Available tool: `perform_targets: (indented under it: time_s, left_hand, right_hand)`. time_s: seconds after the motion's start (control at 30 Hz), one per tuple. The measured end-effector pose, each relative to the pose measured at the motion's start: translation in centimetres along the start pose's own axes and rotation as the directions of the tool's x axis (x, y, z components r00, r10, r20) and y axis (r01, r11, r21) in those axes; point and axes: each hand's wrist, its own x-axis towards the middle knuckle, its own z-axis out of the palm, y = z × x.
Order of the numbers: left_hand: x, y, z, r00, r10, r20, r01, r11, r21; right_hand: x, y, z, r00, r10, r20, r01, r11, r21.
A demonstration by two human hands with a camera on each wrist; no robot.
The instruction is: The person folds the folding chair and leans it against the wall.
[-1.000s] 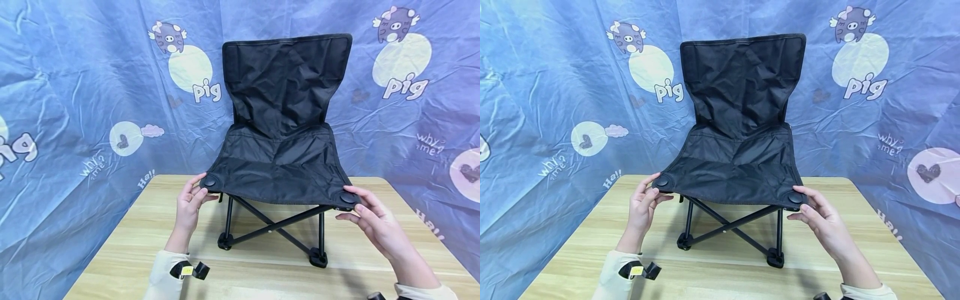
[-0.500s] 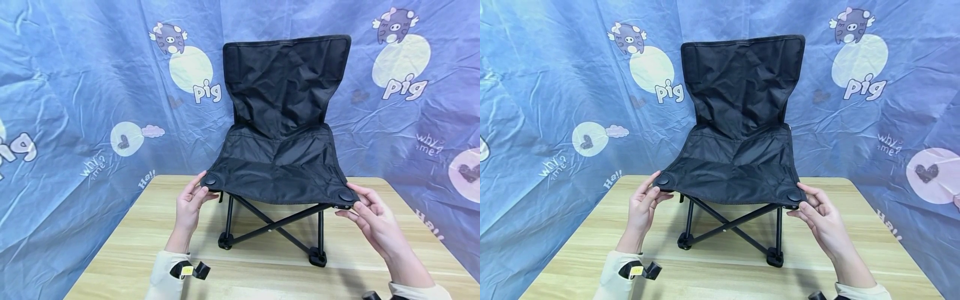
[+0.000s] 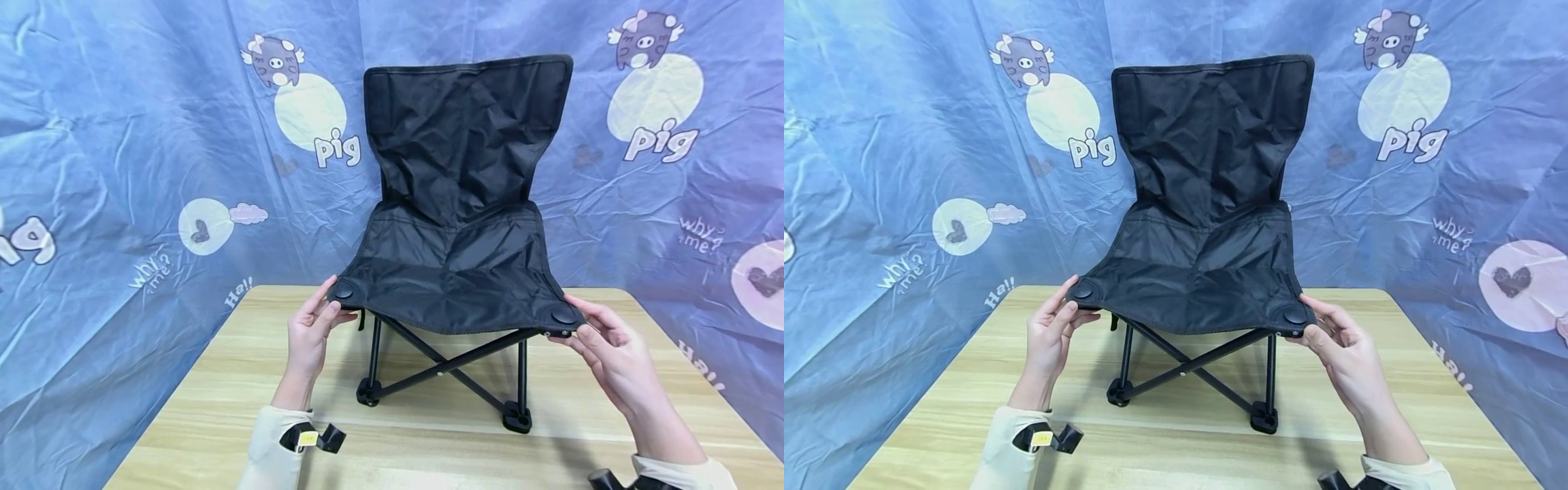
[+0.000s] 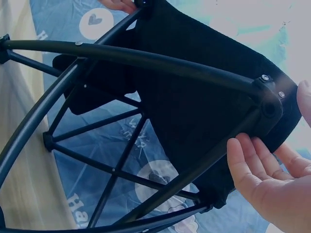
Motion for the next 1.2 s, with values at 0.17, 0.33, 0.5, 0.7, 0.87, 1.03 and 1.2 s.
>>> perform_targets:
  time_s: [0.17, 0.33, 0.5, 0.7, 0.87, 1.03, 1.2]
  left_hand:
    - [0.1, 0.2, 0.2, 0.999, -0.024, -0.023, 0.025, 0.999, 0.028]
    - [0.2, 0.4, 0.0, 0.998, -0.056, -0.037, 0.058, 0.997, 0.055]
    - [0.3, 0.6, 0.1, 0.995, -0.084, -0.047, 0.086, 0.995, 0.045]
    - [0.5, 0.5, 0.2, 0.995, -0.091, -0.051, 0.093, 0.995, 0.032]
    - [0.6, 0.5, 0.3, 0.995, -0.089, -0.049, 0.09, 0.996, 0.015]
    - [0.7, 0.5, 0.4, 0.993, -0.094, -0.065, 0.096, 0.995, 0.015]
    - [0.8, 0.6, 0.5, 0.994, -0.092, -0.06, 0.092, 0.996, 0.008]
  right_hand:
    - [0.3, 0.0, 0.2, 1.0, -0.014, -0.002, 0.014, 1.0, 0.027]
    - [0.5, -0.1, 0.4, 1.0, -0.022, 0.003, 0.022, 0.999, 0.035]
    - [0.7, 0.0, 0.6, 0.999, -0.022, -0.026, 0.024, 0.998, 0.064]
    - [0.7, 0.1, 0.8, 0.997, -0.031, -0.074, 0.037, 0.997, 0.072]
    - [0.8, 0.0, 1.1, 0.994, -0.024, -0.108, 0.033, 0.996, 0.083]
    - [1.0, -0.1, 1.5, 0.989, -0.013, -0.147, 0.02, 0.999, 0.048]
    - [1.2, -0.2, 1.6, 0.988, -0.015, -0.152, 0.018, 1.0, 0.019]
